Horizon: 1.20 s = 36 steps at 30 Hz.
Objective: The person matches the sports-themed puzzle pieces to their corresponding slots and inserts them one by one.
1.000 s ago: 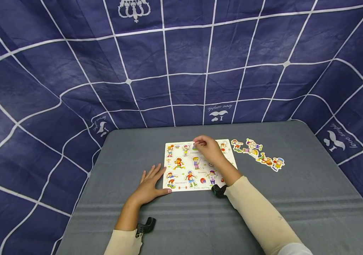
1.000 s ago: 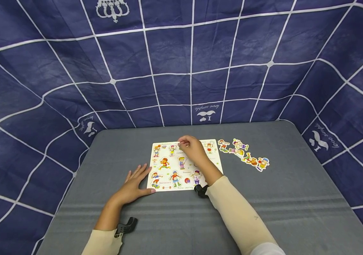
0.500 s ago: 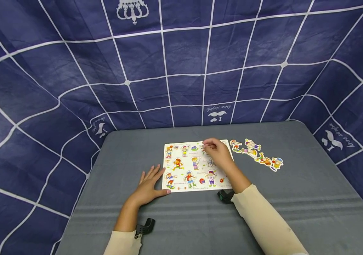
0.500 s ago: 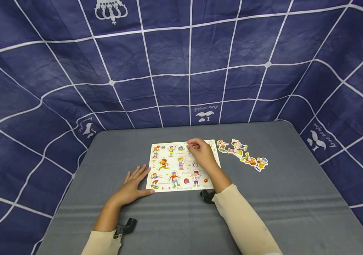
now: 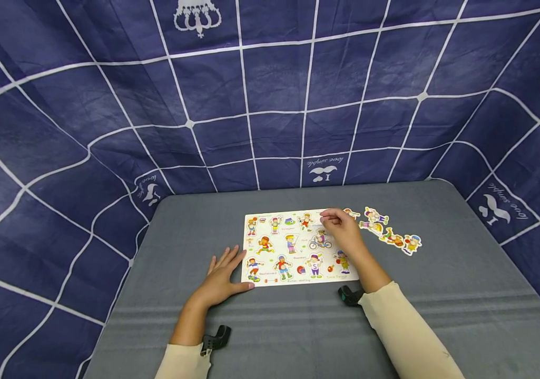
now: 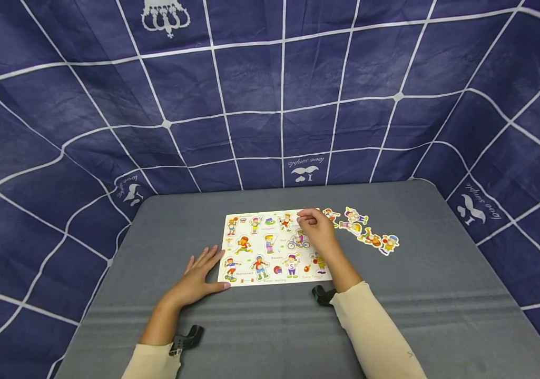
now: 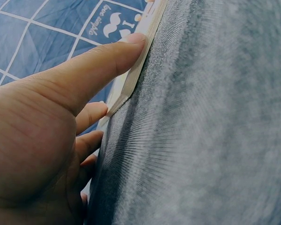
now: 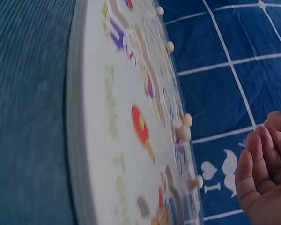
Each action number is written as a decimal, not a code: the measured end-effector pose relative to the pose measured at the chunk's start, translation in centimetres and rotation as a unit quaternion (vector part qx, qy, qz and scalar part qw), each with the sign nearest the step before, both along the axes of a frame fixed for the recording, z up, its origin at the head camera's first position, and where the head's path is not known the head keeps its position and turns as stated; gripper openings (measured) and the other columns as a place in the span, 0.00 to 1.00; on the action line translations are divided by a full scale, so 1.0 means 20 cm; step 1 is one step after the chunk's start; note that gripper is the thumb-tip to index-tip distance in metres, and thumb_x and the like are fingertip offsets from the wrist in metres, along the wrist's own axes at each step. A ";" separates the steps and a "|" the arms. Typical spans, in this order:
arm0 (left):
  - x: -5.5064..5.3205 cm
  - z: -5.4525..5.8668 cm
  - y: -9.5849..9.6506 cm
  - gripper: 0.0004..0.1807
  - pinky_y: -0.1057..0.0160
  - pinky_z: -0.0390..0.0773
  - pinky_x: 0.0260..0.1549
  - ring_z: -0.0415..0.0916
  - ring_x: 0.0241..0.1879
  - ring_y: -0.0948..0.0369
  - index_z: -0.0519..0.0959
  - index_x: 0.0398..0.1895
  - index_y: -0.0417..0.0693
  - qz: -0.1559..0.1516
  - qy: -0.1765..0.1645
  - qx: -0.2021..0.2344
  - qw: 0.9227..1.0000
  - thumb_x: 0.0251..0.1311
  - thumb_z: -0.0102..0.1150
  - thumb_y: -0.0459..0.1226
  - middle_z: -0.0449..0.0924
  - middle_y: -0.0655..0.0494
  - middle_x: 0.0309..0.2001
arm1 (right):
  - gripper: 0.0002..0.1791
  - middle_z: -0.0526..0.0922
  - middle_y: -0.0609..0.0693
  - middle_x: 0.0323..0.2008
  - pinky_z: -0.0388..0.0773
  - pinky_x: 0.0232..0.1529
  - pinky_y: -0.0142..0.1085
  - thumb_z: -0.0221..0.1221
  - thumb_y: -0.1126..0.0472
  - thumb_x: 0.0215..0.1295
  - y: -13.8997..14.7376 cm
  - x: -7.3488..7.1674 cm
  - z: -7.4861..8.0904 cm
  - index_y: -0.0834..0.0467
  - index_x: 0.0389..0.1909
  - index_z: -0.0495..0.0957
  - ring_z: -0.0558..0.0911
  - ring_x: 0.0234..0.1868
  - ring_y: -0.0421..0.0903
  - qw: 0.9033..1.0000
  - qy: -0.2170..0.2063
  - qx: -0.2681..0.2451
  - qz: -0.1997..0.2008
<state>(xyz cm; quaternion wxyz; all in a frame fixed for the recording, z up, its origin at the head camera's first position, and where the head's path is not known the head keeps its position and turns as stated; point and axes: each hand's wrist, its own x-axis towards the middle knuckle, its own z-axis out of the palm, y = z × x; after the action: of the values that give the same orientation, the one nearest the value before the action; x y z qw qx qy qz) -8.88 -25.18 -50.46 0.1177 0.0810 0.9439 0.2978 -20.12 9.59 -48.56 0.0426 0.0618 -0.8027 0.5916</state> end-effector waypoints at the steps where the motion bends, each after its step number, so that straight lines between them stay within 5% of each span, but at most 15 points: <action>1: 0.00 0.00 0.00 0.55 0.36 0.29 0.77 0.35 0.83 0.47 0.56 0.81 0.56 0.000 0.000 0.000 1.000 0.53 0.72 0.58 0.45 0.52 0.83 | 0.11 0.85 0.60 0.42 0.76 0.39 0.20 0.62 0.64 0.69 0.01 0.00 0.00 0.62 0.48 0.83 0.79 0.36 0.34 1.000 0.000 0.000 -0.003; 29: 0.01 0.01 0.00 0.54 0.36 0.30 0.77 0.36 0.83 0.47 0.56 0.81 0.56 0.002 0.002 0.010 1.000 0.53 0.73 0.57 0.46 0.52 0.83 | 0.14 0.86 0.60 0.43 0.75 0.35 0.18 0.60 0.65 0.69 0.35 0.01 -0.08 0.65 0.52 0.82 0.78 0.33 0.25 0.997 0.007 0.050 -0.056; 36: 0.01 0.01 0.00 0.54 0.36 0.30 0.77 0.35 0.83 0.47 0.56 0.81 0.55 0.000 0.003 0.010 1.000 0.54 0.72 0.57 0.46 0.51 0.83 | 0.14 0.86 0.51 0.39 0.74 0.35 0.17 0.61 0.64 0.69 0.44 0.00 -0.08 0.66 0.52 0.82 0.78 0.32 0.22 0.995 0.000 0.068 -0.070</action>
<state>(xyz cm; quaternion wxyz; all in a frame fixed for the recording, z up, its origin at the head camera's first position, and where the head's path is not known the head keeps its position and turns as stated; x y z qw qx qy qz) -8.68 -25.22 -50.26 0.1141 0.0834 0.9411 0.3073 -20.06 18.45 -50.06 0.0794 0.0081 -0.8432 0.5316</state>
